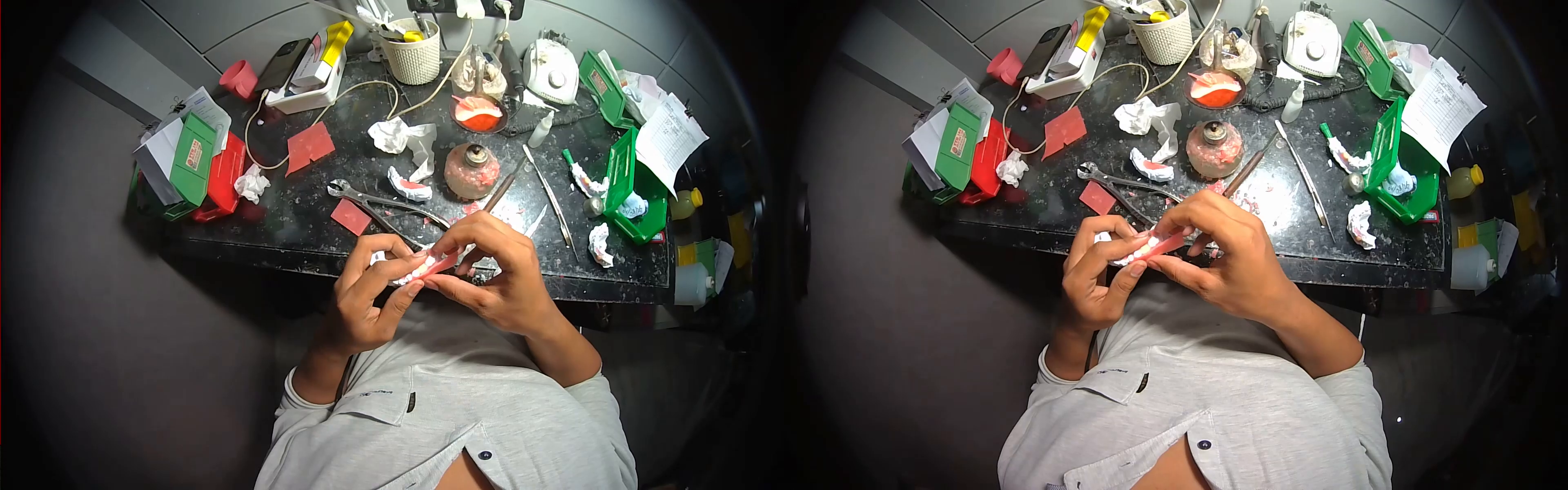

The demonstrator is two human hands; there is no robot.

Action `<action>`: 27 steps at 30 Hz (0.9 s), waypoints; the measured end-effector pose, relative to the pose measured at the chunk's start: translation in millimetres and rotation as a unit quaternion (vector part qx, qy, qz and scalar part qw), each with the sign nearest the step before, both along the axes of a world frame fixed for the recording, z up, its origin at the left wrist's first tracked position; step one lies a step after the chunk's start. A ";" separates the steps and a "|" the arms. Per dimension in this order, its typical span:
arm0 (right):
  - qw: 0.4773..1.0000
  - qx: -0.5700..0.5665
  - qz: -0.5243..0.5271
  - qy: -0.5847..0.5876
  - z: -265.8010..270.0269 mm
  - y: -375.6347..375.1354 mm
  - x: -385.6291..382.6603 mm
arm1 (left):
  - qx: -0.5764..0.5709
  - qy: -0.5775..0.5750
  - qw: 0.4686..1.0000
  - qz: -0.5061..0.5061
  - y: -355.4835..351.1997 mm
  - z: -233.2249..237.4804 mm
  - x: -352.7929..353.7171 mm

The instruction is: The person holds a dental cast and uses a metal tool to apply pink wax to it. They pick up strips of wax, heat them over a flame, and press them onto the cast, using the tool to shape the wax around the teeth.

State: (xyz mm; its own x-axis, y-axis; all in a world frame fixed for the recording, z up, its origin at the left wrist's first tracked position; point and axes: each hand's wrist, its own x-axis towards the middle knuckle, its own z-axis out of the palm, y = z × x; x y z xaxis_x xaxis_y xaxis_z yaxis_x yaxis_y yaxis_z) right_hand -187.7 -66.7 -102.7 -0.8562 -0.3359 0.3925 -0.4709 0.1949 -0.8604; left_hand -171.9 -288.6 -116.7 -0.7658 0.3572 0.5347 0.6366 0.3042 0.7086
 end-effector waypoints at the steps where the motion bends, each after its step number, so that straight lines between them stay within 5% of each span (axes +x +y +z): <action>1: 1.000 -0.002 0.003 -0.001 2.1 0.3 0.2 | -0.003 0.020 1.000 -0.002 1.2 1.8 0.6; 13: 0.991 0.011 0.133 0.004 4.9 9.3 0.4 | -0.022 0.047 0.993 -0.110 -0.9 -0.9 1.2; 27: 0.991 -0.007 0.133 0.004 2.7 8.5 1.5 | 0.055 -0.036 0.989 -0.134 -2.6 -8.7 6.1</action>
State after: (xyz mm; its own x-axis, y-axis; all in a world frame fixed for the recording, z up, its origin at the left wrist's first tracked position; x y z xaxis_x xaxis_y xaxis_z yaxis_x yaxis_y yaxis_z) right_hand -186.2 -58.2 -100.0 -0.7348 -0.5442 0.4049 -0.5104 0.0504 -0.8585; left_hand -165.7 -291.2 -125.4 -0.6890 0.4955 0.5290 0.6302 0.0490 0.7749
